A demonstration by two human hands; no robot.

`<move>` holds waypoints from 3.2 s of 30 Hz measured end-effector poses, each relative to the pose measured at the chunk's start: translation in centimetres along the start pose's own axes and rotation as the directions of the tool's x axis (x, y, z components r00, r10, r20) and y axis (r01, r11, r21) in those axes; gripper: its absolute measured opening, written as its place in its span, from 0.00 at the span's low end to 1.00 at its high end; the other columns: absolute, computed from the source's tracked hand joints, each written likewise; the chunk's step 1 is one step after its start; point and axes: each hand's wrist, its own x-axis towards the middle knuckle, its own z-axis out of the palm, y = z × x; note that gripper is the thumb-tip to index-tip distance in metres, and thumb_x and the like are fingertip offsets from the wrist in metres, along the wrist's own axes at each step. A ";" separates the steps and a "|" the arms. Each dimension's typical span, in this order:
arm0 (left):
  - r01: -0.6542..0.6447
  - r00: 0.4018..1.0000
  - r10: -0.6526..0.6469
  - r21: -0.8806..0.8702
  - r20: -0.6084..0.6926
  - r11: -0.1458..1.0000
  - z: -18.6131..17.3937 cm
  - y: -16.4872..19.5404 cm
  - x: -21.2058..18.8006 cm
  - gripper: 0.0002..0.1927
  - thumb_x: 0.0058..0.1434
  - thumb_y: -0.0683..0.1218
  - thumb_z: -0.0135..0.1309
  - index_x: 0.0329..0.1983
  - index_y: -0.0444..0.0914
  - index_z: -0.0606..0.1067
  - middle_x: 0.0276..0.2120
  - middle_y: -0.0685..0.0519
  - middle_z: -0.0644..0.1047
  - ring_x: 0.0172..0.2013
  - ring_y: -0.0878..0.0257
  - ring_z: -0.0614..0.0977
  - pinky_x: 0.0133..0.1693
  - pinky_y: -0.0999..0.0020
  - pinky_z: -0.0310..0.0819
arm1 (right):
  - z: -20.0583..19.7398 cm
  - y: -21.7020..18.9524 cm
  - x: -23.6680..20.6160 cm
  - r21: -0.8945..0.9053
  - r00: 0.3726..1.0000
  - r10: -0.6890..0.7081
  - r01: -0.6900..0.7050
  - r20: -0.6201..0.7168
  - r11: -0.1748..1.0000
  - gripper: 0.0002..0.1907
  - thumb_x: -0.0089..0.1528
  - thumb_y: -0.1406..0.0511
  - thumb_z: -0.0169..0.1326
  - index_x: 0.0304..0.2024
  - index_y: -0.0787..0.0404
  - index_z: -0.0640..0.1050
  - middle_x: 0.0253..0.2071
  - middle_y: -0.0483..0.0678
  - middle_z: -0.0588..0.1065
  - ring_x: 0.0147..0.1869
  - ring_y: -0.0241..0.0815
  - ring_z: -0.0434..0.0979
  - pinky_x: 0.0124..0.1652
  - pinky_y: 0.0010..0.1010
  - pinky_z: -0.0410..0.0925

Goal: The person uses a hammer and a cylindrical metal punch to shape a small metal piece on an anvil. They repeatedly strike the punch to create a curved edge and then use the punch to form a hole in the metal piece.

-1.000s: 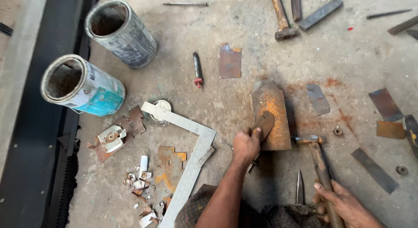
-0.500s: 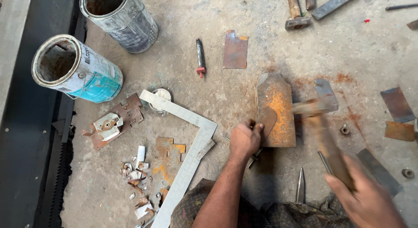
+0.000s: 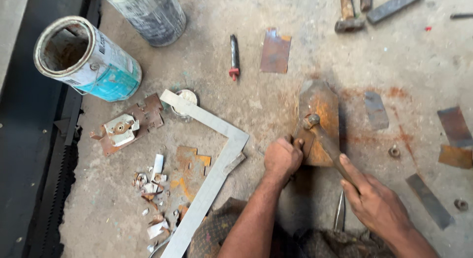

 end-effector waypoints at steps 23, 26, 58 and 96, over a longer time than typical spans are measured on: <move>-0.141 0.990 0.137 0.155 0.034 0.978 0.5 -1.3 2.1 0.21 0.65 0.60 0.50 0.50 0.44 0.80 0.41 0.40 0.82 0.45 0.40 0.83 0.46 0.46 0.76 | 0.2 0.7 2.1 0.045 0.995 -0.072 0.075 -0.062 0.996 0.36 0.71 0.49 0.42 0.78 0.34 0.45 0.51 0.52 0.80 0.33 0.45 0.80 0.35 0.38 0.78; -0.160 0.987 0.161 0.165 0.005 0.973 0.3 -1.1 1.9 0.21 0.65 0.61 0.50 0.47 0.42 0.81 0.39 0.39 0.82 0.44 0.40 0.82 0.46 0.47 0.76 | -1.6 -0.3 2.0 0.106 0.988 0.103 -0.116 0.114 0.988 0.39 0.67 0.50 0.45 0.78 0.27 0.46 0.47 0.54 0.79 0.34 0.44 0.82 0.38 0.42 0.80; -0.026 0.997 0.046 -0.328 0.054 0.944 0.6 1.0 2.1 0.35 0.49 0.64 0.65 0.52 0.35 0.79 0.43 0.42 0.84 0.43 0.51 0.87 0.46 0.59 0.79 | 7.5 9.3 -3.5 0.040 0.995 0.094 -0.093 -0.035 0.995 0.41 0.59 0.52 0.57 0.74 0.26 0.60 0.46 0.45 0.82 0.46 0.44 0.86 0.47 0.38 0.80; -0.454 0.883 0.430 0.570 0.187 0.685 3.5 3.4 -0.6 0.40 0.68 0.65 0.44 0.76 0.40 0.54 0.75 0.37 0.47 0.74 0.40 0.46 0.70 0.40 0.36 | 0.6 9.3 -2.9 0.766 0.922 0.347 -0.098 -0.169 0.635 0.36 0.62 0.55 0.60 0.72 0.44 0.67 0.32 0.51 0.78 0.34 0.39 0.82 0.37 0.37 0.74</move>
